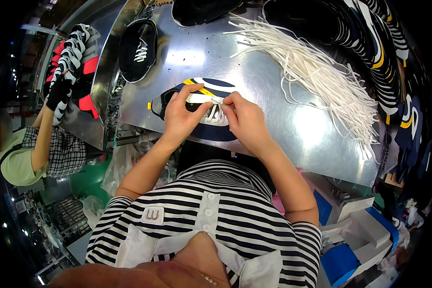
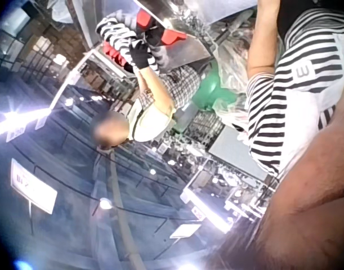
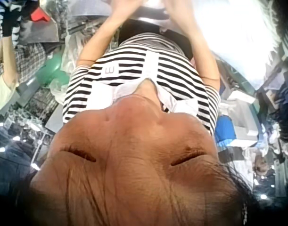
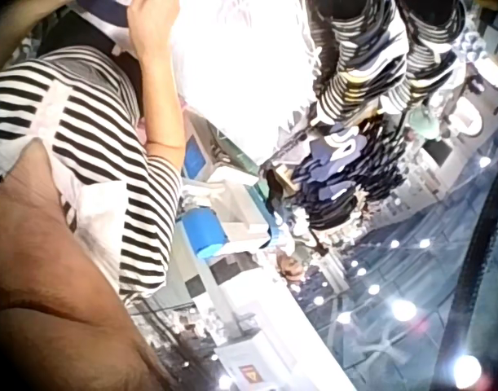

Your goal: The person laces a shoe by hand, threading white laces through the eyelets, and then uses a small metal tool to tuck the ends of the laces into the interior of the shoe.

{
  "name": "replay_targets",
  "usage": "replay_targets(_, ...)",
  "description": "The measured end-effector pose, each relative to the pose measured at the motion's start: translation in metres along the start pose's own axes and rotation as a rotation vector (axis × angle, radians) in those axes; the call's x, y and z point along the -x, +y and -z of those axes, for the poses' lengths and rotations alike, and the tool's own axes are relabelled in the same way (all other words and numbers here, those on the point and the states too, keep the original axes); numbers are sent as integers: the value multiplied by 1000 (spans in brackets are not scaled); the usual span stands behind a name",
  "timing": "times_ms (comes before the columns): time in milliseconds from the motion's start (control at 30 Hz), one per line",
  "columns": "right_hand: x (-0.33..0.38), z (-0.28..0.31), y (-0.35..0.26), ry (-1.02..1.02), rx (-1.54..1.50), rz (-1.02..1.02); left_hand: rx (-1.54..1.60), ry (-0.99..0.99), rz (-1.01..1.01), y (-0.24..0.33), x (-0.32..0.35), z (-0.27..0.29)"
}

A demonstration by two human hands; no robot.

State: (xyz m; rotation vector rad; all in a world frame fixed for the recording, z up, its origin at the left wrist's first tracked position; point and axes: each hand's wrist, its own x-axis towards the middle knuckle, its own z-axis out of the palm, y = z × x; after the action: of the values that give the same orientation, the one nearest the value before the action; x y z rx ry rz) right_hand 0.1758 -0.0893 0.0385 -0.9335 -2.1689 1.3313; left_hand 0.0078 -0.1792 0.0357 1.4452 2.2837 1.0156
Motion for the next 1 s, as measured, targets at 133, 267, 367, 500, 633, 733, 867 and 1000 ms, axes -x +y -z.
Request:
replay_targets(133, -4, 2, -4, -33, 114, 59, 7, 13, -46, -4, 1, 0)
replay_targets(267, -21, 3, -3, -142, 269, 100, 347, -96, 31, -8, 4, -1)
replay_targets(367, -24, -18, -7, -54, 416, 118, 359, -108, -58, -2, 6, -1)
replay_targets(500, -18, -10, -14, -77, 413, 123, 497, -144, 26, -8, 5, 4)
replay_targets(633, -3, 21, -29, 64, 429, 44, 508, -175, 57, -32, -1, 6)
replay_targets(733, -14, -12, 13, 251, 179, 124, 256, -60, -15, -12, 0, -6)
replay_targets(867, -15, -27, 15, 316, -27, 91, 77, 108, -58, -4, 3, -15)
replay_targets(1000, -17, -28, 15, 318, -17, 43, 340, -83, 66, 1, -4, -6)
